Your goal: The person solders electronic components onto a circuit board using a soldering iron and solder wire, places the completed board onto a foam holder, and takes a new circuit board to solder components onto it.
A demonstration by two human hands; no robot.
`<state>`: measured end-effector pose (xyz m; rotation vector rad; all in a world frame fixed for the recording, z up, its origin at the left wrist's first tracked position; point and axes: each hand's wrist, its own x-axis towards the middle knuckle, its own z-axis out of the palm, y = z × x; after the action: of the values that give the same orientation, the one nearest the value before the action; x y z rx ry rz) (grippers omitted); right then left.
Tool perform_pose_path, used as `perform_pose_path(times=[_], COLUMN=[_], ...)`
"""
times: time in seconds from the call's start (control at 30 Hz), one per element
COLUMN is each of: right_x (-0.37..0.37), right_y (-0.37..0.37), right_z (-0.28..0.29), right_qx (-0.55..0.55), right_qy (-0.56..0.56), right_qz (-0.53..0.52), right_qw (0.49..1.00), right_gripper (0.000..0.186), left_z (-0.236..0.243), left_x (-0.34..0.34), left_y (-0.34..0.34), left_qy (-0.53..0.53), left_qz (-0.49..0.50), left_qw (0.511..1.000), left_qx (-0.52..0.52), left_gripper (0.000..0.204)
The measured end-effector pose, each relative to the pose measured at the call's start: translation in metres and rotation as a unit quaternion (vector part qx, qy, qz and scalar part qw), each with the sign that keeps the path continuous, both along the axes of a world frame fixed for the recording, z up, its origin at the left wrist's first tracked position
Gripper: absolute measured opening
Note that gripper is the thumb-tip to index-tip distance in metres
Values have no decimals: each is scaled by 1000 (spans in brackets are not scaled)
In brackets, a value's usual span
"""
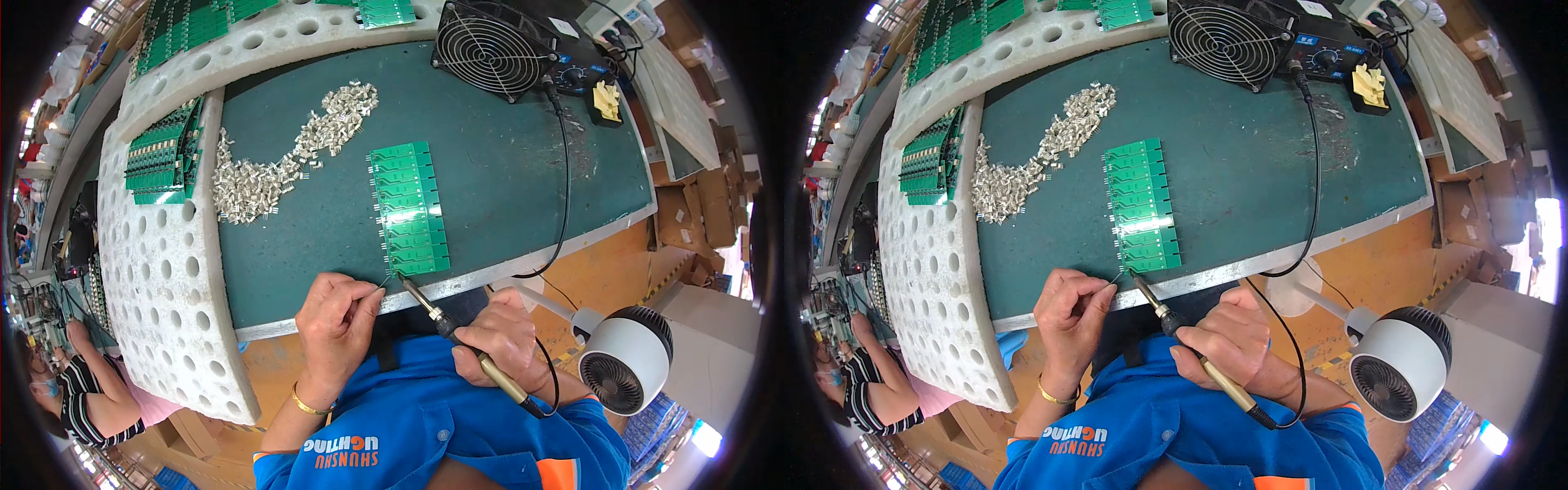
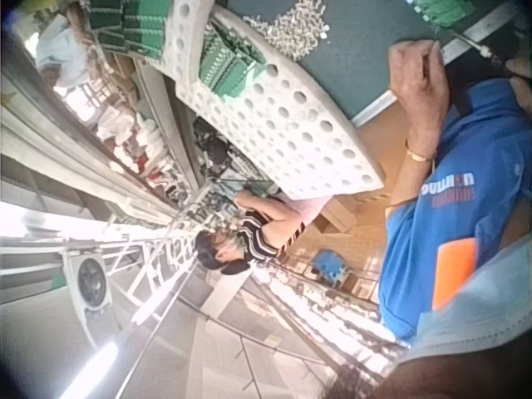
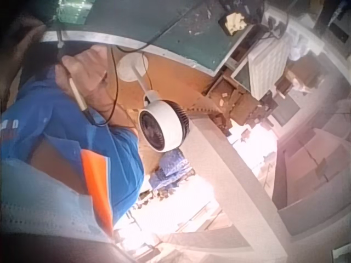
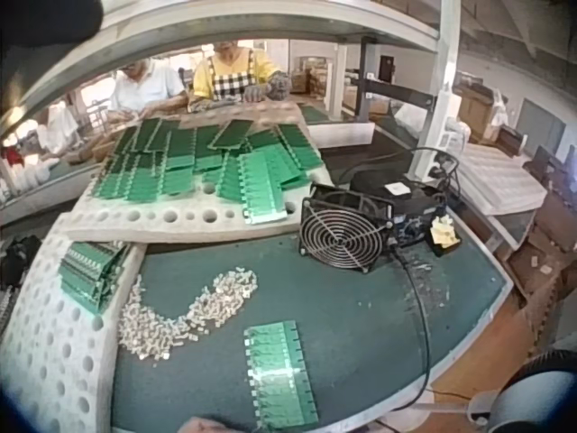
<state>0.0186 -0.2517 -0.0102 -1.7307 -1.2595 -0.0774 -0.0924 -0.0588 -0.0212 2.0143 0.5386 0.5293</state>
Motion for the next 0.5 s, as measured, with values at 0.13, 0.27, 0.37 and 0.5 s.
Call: perform_pose_path(times=[0.13,0.27,0.37,0.5], right_x=[0,-3,-7,-10], right_y=[0,-1,-3,-2], right_z=[1,2,2,2], right_qx=[-3,-13,-46,-44], right_qy=[-3,-11,-16,-31], right_qz=[2,7,7,4], right_qw=[1000,1000,999,999], right_gripper=[25,28,31,35], left_z=[-1,0,-1,-3], left_x=[1,2,3,3], left_y=[1,1,1,1], left_qy=[0,0,0,5], left_qz=[-15,-14,-10,-18], left_qw=[1000,1000,1000,1000], left_qx=[20,15,7,9], left_gripper=[13,13,14,13])
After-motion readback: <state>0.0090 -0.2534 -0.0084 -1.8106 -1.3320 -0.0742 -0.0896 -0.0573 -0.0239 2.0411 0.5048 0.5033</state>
